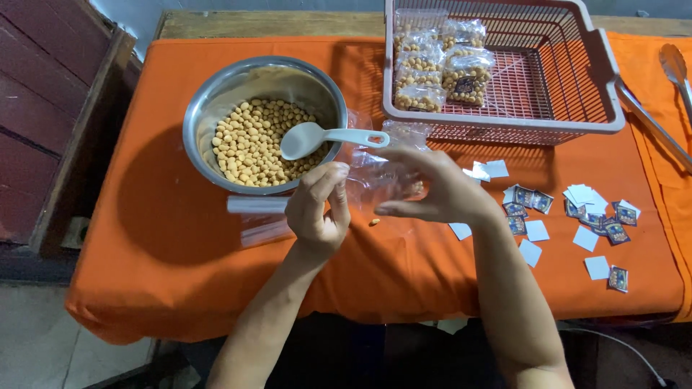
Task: Scooping peanuts from a large metal bowl into small individual plastic bags using a plastic spoon.
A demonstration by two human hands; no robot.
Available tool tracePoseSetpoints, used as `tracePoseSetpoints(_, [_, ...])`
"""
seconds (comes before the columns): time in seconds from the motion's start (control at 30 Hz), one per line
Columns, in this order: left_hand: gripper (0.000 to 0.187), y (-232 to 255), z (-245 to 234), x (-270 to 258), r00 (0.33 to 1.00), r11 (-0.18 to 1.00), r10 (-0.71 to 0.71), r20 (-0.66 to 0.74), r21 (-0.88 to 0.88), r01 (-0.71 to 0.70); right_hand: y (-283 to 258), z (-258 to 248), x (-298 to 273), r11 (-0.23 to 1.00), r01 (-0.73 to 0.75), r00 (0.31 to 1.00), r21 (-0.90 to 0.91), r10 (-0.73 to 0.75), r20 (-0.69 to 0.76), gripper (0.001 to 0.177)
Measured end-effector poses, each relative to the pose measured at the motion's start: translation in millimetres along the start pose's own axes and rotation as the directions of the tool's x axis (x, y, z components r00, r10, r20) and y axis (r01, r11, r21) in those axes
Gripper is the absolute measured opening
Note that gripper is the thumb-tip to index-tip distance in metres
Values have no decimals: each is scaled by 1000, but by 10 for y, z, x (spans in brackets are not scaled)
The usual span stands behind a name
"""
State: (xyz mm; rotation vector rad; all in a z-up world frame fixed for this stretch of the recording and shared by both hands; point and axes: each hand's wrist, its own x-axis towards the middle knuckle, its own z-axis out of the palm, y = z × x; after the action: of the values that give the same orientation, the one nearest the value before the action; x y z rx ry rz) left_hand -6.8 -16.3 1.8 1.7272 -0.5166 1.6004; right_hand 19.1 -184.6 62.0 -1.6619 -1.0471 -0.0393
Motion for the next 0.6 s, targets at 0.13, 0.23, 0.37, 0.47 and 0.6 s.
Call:
tracePoseSetpoints(0.13, [7, -62, -64, 62, 999, 999, -33, -42, 29, 34, -130, -97, -48, 969, -186, 977, -164, 200, 72, 36])
tracePoseSetpoints(0.23, [6, -34, -84, 133, 995, 996, -91, -37, -22, 90, -149, -225, -92, 921, -376, 924, -97, 381, 33, 22])
tracePoseSetpoints(0.37, [23, 104, -107, 117, 926, 903, -347, 149, -215, 373, 108, -381, -151, 950, -306, 951, -69, 308, 13, 16])
tracePoseSetpoints(0.47, [41, 85, -108, 130, 872, 798, -414, 261, -358, 485, 147, -428, -161, 982, -172, 985, -80, 173, 11, 16])
tracePoseSetpoints(0.6, [38, 176, -142, 217, 752, 564, -396, 526, -507, 652, 101, -483, -195, 995, -80, 997, -57, 81, 18, 15])
